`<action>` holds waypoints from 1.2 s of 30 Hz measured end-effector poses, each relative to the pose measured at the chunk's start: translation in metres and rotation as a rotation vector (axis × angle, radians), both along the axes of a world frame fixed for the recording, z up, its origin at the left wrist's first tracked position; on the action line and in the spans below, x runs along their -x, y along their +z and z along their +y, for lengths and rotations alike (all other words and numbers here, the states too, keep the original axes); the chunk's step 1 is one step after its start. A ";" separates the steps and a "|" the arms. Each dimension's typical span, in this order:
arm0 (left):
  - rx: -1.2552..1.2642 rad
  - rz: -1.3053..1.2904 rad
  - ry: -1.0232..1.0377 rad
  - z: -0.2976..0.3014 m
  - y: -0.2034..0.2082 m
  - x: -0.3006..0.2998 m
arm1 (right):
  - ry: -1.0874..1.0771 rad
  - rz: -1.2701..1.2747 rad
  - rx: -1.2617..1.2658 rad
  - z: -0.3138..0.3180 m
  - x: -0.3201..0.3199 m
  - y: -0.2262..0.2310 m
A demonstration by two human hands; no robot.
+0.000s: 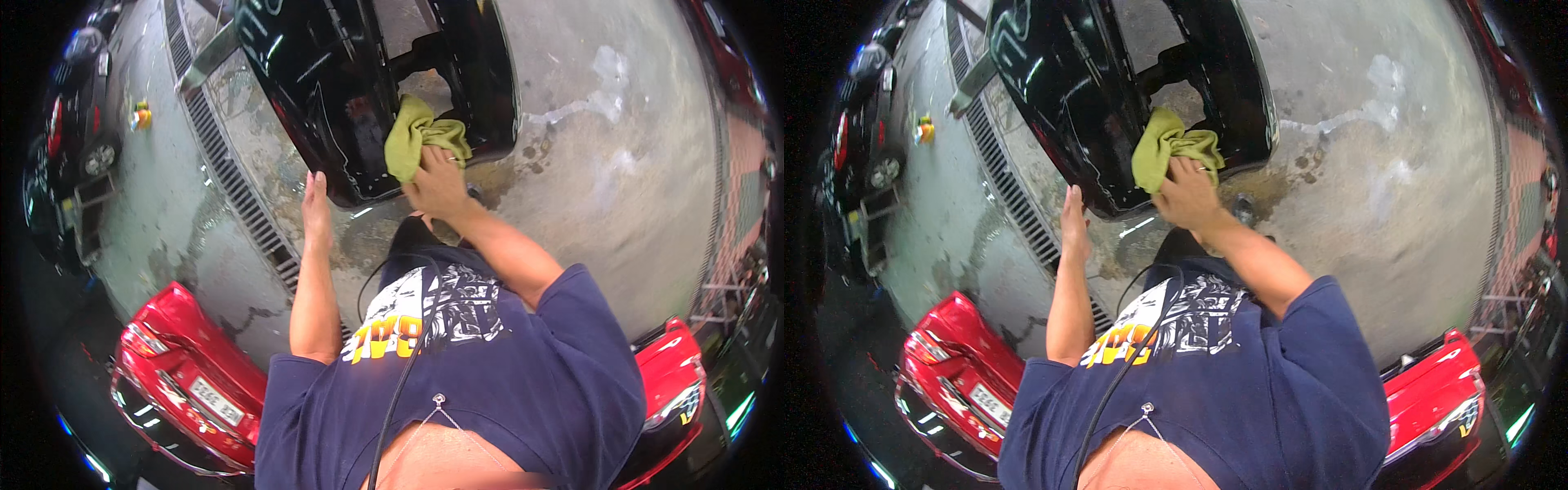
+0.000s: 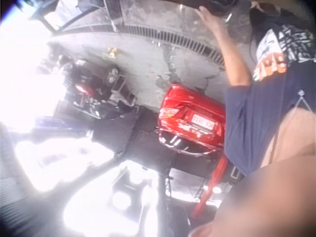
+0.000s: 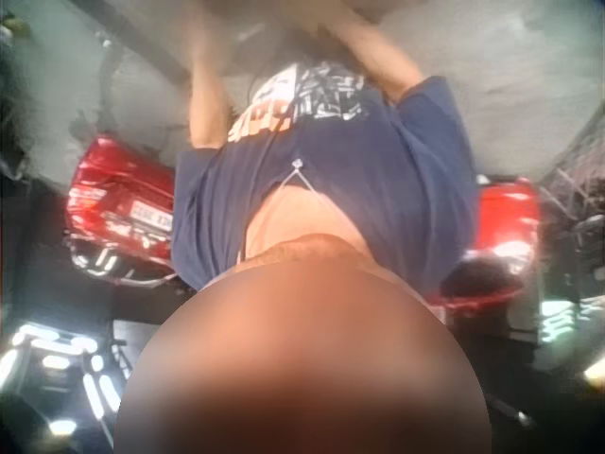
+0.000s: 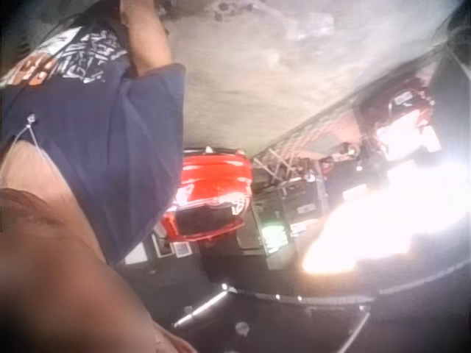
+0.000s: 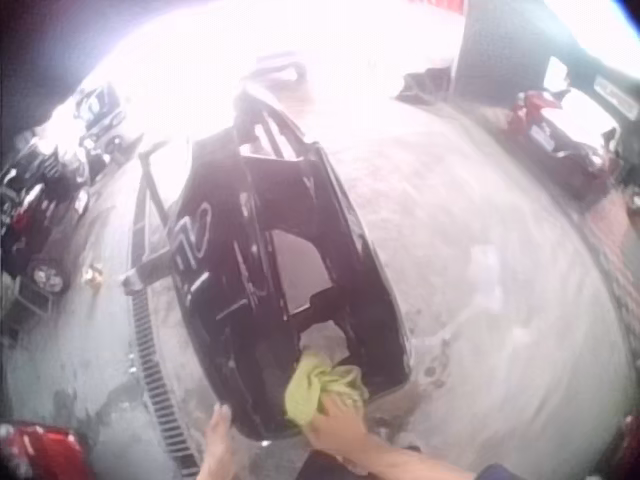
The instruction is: The person wipes a black car bumper with a green cloth, moving around the part to clean multiple surfaces. They then rinse the cloth in a bucket of water and walk to a workbench area where they handle a spray gun and other tools.
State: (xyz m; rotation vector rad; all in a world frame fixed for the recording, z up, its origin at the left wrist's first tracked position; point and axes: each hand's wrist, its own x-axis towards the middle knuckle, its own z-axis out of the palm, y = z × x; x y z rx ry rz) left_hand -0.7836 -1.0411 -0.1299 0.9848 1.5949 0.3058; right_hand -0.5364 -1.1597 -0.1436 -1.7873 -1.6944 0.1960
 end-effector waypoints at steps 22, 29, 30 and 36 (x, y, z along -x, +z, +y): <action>-0.128 -0.122 -0.043 0.018 -0.020 0.014 | -0.302 -0.031 -0.356 0.240 -0.018 0.112; 0.027 -0.146 -0.003 0.027 -0.021 0.032 | 0.514 -0.260 0.448 0.024 0.071 -0.014; 0.023 -0.179 0.014 0.027 -0.022 0.034 | 0.467 -0.388 0.275 0.019 0.079 -0.024; -0.040 -0.221 0.051 -0.024 -0.031 0.086 | 0.177 -0.540 -0.450 0.171 0.063 -0.001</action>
